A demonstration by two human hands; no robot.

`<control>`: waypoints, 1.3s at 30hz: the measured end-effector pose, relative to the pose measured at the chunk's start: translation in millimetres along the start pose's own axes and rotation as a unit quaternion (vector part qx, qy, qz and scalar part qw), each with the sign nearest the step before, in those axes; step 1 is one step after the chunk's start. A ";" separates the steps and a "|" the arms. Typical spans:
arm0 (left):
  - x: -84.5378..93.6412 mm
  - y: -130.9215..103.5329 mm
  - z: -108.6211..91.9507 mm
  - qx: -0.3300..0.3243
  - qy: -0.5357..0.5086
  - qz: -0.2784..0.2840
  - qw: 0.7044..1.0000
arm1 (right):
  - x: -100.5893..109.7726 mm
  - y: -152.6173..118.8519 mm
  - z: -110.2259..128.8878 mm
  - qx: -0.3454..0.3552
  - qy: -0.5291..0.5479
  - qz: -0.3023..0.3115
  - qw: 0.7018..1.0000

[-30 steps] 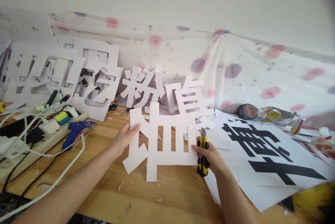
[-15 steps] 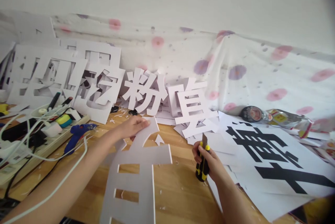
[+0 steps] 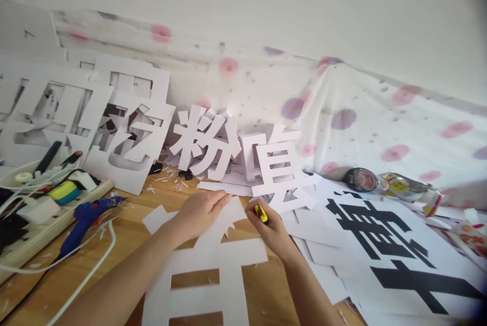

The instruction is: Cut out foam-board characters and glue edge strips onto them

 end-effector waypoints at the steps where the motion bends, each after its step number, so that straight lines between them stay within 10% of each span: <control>1: 1.3 4.2 0.7 -0.011 0.007 -0.002 1.000 | 0.3 3.5 -2.7 -0.001 0.009 0.006 1.000; 9: -4.7 42.1 -9.4 -0.046 -0.021 0.069 0.996 | 10.5 19.0 12.3 0.001 -0.066 0.006 0.998; 15: -6.4 37.9 -20.3 -0.064 -0.047 -0.019 0.997 | 17.9 21.7 27.4 0.034 -0.217 -0.036 0.975; 23: -29.1 37.8 4.1 0.052 -0.053 0.019 0.997 | 16.6 18.7 33.2 0.068 -0.270 -0.010 0.960; 39: -29.3 37.4 7.7 0.047 -0.050 0.009 0.998 | 19.9 21.1 29.3 0.080 -0.301 -0.072 0.947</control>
Point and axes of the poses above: each hand's wrist, its own y-axis towards the middle knuckle, its own x-axis out of the back of the hand, z = x × y, the point moved 8 cm from there along y, towards the middle knuckle, and after that the axes turned 10 degrees about -y, right-handed, at the moved point
